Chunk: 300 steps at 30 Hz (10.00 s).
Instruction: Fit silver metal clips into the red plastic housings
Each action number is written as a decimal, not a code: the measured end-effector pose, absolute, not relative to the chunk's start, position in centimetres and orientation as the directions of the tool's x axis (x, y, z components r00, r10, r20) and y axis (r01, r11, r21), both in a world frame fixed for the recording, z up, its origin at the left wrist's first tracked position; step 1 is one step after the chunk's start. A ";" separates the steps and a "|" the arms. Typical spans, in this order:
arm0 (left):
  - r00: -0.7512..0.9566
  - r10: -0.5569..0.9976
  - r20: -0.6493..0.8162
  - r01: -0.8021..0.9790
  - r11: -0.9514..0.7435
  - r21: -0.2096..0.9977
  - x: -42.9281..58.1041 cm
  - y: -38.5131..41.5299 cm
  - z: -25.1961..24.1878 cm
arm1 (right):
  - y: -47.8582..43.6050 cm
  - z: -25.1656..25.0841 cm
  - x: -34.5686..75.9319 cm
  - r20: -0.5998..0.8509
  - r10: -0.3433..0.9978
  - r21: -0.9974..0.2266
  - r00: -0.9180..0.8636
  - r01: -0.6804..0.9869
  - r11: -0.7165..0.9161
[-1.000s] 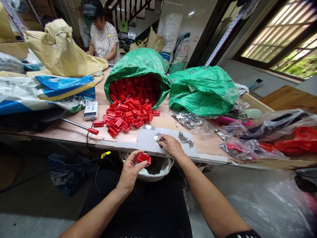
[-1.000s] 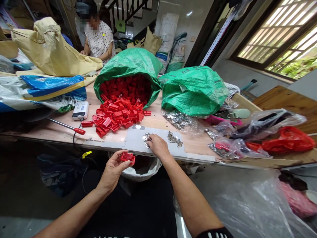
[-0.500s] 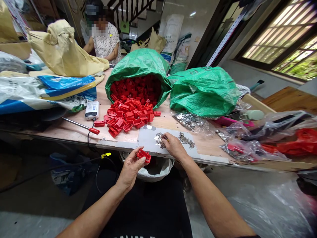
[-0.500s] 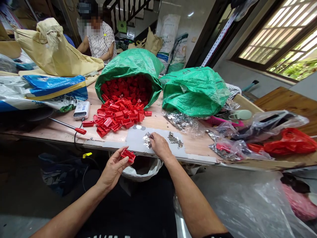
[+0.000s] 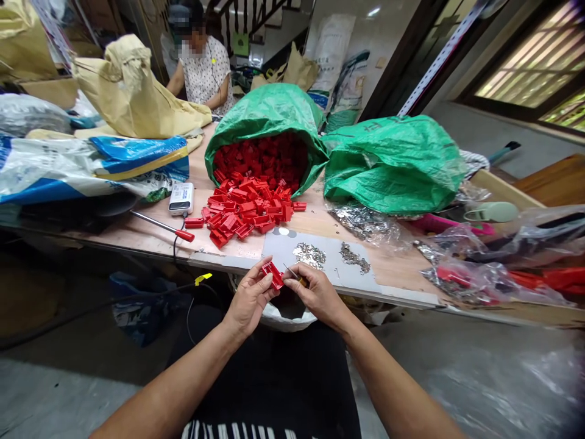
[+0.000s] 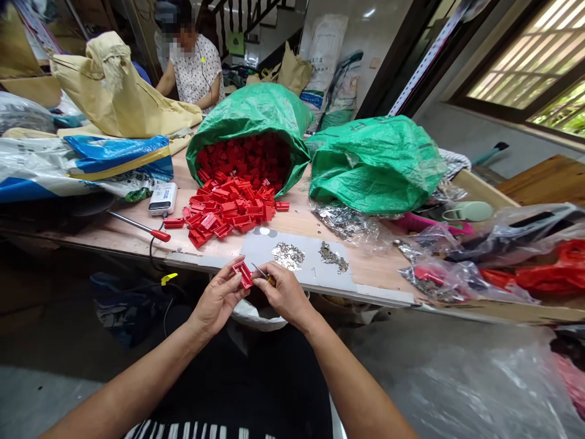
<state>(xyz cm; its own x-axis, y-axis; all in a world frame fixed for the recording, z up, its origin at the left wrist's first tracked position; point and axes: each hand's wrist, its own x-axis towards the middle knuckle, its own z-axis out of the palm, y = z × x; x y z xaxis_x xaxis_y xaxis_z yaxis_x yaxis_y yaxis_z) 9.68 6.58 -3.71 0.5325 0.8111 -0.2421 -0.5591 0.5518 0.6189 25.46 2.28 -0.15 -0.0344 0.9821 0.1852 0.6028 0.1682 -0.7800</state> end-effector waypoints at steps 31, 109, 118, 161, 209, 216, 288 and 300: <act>0.563 0.826 -0.008 -0.320 0.227 0.920 9.7 8.4 -4.5 | 1.6 -1.8 27.4 0.176 0.984 -0.778 0.008 0.613 0.135; 0.697 0.642 -0.319 -0.531 0.761 0.372 8.8 5.1 -2.1 | -0.2 -1.7 24.7 0.166 0.985 -0.873 0.049 0.472 0.124; 0.581 0.583 -0.568 -0.378 0.812 0.445 9.1 5.5 -6.4 | 1.1 -3.1 25.7 0.080 0.993 -0.837 0.082 0.546 0.022; 0.801 0.462 -0.382 -0.346 0.876 0.336 7.1 6.1 -4.2 | -1.2 1.2 26.6 0.195 0.949 -0.785 -0.247 0.540 0.302; 0.390 0.879 0.275 0.036 -0.313 0.949 8.4 4.5 -4.5 | -1.4 -1.8 33.9 0.219 0.925 -0.666 0.311 0.740 -0.091; 0.387 0.809 0.442 0.162 -0.531 0.831 8.4 4.5 -3.9 | -2.5 0.8 25.8 0.261 0.960 -0.700 0.099 0.705 0.117; 0.456 0.789 0.412 0.088 -0.500 0.861 8.4 1.9 -5.2 | -2.6 -4.2 25.1 -0.250 0.968 -0.968 -0.017 -0.027 -0.250; 0.593 0.752 0.287 -0.244 -0.171 0.954 7.3 3.5 -7.0 | -3.5 -3.9 24.4 -0.358 0.923 -0.838 -0.137 -0.389 -0.383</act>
<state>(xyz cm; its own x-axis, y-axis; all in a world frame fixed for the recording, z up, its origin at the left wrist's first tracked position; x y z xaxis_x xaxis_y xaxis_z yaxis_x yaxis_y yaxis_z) 7.26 3.50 -7.03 0.5934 0.7520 0.2870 -0.2443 -0.1714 0.9544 24.43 -3.47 -3.90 -0.1372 0.9234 -0.3584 -0.3894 -0.3830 -0.8377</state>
